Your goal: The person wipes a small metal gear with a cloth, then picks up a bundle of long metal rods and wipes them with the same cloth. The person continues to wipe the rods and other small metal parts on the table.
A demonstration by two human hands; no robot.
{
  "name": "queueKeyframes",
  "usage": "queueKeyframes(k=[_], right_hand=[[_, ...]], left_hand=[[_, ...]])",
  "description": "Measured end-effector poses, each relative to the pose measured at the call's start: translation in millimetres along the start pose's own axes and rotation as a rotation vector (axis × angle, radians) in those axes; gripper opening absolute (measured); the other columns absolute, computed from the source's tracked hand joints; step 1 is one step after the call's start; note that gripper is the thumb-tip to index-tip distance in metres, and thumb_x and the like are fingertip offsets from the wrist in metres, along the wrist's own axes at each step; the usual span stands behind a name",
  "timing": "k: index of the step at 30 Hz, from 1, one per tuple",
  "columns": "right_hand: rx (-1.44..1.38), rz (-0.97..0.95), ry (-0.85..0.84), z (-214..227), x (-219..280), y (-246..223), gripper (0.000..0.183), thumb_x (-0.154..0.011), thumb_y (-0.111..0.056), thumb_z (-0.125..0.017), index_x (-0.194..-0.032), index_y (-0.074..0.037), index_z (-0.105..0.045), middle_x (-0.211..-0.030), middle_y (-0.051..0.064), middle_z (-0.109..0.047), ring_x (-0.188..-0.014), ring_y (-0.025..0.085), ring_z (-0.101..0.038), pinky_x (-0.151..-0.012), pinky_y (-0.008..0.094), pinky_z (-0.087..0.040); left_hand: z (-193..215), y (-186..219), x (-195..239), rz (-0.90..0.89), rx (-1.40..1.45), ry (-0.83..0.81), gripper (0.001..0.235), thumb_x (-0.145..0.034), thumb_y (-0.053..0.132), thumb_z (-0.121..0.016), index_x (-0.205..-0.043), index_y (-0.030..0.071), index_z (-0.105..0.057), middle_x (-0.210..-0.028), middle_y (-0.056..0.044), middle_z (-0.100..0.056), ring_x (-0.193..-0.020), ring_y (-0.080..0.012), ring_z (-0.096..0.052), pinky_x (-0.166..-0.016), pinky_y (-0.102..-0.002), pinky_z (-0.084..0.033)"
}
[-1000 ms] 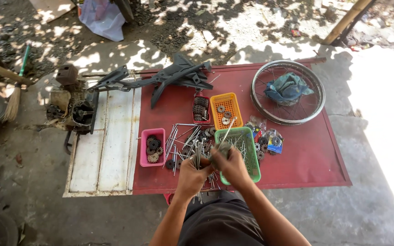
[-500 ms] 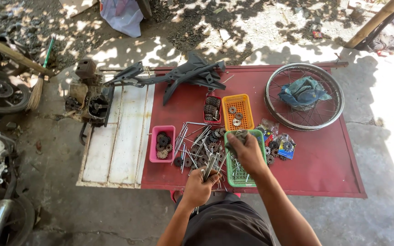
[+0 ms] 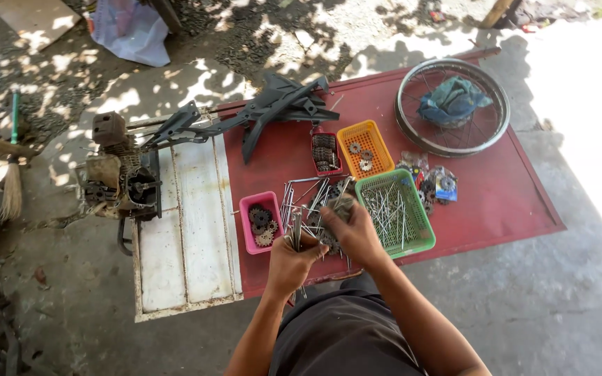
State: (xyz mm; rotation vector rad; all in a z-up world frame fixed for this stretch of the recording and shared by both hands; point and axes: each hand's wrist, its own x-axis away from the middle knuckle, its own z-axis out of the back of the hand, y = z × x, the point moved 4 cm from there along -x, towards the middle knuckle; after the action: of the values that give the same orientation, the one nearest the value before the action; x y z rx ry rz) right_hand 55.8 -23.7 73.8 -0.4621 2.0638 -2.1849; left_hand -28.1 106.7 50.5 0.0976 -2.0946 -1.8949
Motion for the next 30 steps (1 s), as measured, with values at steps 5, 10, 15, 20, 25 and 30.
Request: queueKeyframes(k=[5,10,15,20,25,30], right_hand=[[-0.034,-0.038,-0.001,-33,33,6,0.014,-0.090,-0.009,-0.080,-0.087,-0.001,-0.069,-0.067,0.007,-0.064,-0.062,0.015,-0.060,-0.059,0.028,-0.048],[0.081,-0.029,0.029,-5,16,25,0.019,-0.091,-0.016,-0.081,-0.086,-0.003,-0.068,-0.065,0.009,-0.062,-0.062,0.018,-0.057,-0.058,0.033,-0.048],[-0.027,-0.014,0.229,33,6,-9,0.018,-0.097,-0.018,-0.074,-0.088,-0.003,-0.068,-0.071,0.005,-0.059,-0.064,0.013,-0.056,-0.059,0.027,-0.049],[0.038,-0.081,0.090,23,8,14,0.025,-0.100,-0.028,-0.071,-0.102,-0.003,-0.069,-0.073,0.012,-0.062,-0.059,0.021,-0.058,-0.055,0.033,-0.052],[0.141,-0.069,-0.106,30,9,24,0.015,-0.097,-0.017,-0.072,-0.095,-0.003,-0.071,-0.074,0.005,-0.061,-0.071,0.016,-0.057,-0.065,0.030,-0.048],[0.045,-0.028,-0.095,88,-10,18,0.021,-0.098,-0.017,-0.073,-0.084,-0.002,-0.066,-0.070,0.005,-0.059,-0.067,0.015,-0.055,-0.065,0.028,-0.046]], left_hand=[[15,-6,-3,-0.031,-0.014,-0.020,0.015,-0.084,0.001,-0.082,-0.072,0.003,-0.072,-0.058,-0.008,-0.063,-0.058,-0.0121,-0.054,-0.058,-0.030,-0.043],[10,-24,5,0.064,-0.118,-0.145,0.008,-0.081,0.000,-0.080,-0.078,0.003,-0.073,-0.063,-0.004,-0.063,-0.058,-0.0120,-0.052,-0.055,-0.028,-0.040],[-4,-24,11,0.121,-0.019,-0.258,0.013,-0.092,-0.002,-0.069,-0.086,0.003,-0.078,-0.068,-0.008,-0.069,-0.058,-0.0126,-0.055,-0.055,-0.024,-0.041],[-19,-46,-2,0.173,0.200,-0.097,0.004,-0.086,-0.005,-0.075,-0.089,-0.003,-0.077,-0.063,-0.007,-0.063,-0.046,-0.0066,-0.048,-0.041,-0.021,-0.035],[-51,0,-9,0.104,0.196,0.034,0.015,-0.072,-0.011,-0.082,-0.079,0.000,-0.075,-0.067,-0.004,-0.065,-0.060,-0.0082,-0.053,-0.054,-0.023,-0.040],[-90,-11,-6,0.094,0.143,-0.026,0.009,-0.085,-0.009,-0.076,-0.080,-0.001,-0.075,-0.067,-0.006,-0.062,-0.067,-0.0121,-0.049,-0.063,-0.028,-0.038]])
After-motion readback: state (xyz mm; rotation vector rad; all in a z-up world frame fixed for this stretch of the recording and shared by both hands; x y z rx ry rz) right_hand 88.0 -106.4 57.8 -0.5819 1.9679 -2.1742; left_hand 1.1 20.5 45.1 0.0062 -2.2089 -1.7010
